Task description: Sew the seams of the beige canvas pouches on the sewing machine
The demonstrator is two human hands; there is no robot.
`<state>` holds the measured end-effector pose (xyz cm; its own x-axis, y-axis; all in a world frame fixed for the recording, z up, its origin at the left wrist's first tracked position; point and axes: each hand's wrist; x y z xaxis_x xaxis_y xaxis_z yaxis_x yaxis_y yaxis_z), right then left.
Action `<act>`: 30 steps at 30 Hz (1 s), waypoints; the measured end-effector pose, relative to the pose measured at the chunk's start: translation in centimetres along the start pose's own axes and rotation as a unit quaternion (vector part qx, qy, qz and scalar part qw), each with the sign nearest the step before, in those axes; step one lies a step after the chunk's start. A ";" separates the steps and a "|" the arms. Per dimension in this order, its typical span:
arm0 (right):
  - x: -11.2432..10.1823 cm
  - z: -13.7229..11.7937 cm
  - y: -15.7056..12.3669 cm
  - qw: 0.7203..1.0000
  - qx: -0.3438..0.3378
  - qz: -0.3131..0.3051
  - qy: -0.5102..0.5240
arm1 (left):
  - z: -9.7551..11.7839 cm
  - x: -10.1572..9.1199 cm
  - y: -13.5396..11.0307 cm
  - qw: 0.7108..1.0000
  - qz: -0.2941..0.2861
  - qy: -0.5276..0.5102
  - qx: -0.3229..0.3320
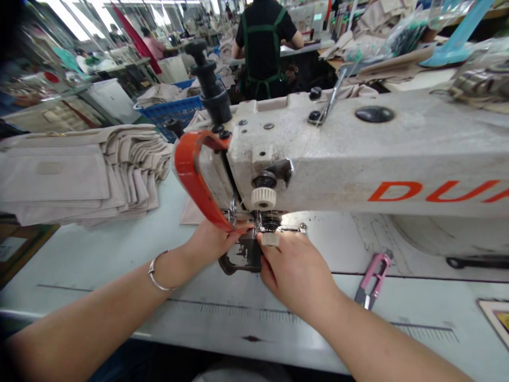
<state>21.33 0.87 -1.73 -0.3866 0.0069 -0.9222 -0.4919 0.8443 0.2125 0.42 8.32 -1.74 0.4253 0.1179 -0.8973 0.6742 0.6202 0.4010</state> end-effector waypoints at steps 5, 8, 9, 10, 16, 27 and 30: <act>0.0 -0.1 0.1 1.000 0.003 -0.001 -0.002 | -0.1 0.0 0.1 1.000 -0.014 0.005 0.008; -0.1 -0.2 0.1 1.000 0.003 0.001 -0.012 | -0.1 -0.1 0.3 0.999 -0.029 0.012 0.007; -0.1 -0.2 0.1 1.000 0.002 0.000 -0.016 | 0.0 -0.2 0.4 0.999 -0.032 0.013 0.001; -0.1 -0.2 0.1 1.000 0.002 -0.002 -0.019 | 0.1 -0.3 0.5 0.999 -0.036 0.012 -0.006; -0.3 -0.3 0.0 1.000 0.008 -0.007 -0.023 | 2.3 -1.3 0.9 0.989 -0.108 0.022 -0.097; -0.4 -0.3 -0.2 1.000 -0.014 0.014 0.014 | 4.4 -2.9 1.0 0.985 -0.134 0.009 -0.112; -0.3 -0.3 -0.3 1.000 -0.021 0.014 0.014 | 4.0 -3.3 1.3 0.981 -0.141 0.006 -0.130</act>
<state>21.32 0.42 -1.44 -0.4225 0.0152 -0.9063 -0.5118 0.8212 0.2524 2.34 5.68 2.47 0.2352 -0.0790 -0.9687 0.5870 0.8059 0.0768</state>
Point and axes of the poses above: each hand's wrist, its own y-axis towards the middle knuckle, its own x-axis out of the palm, z = x × y, and after that the axes turned 3 degrees about y, right-handed
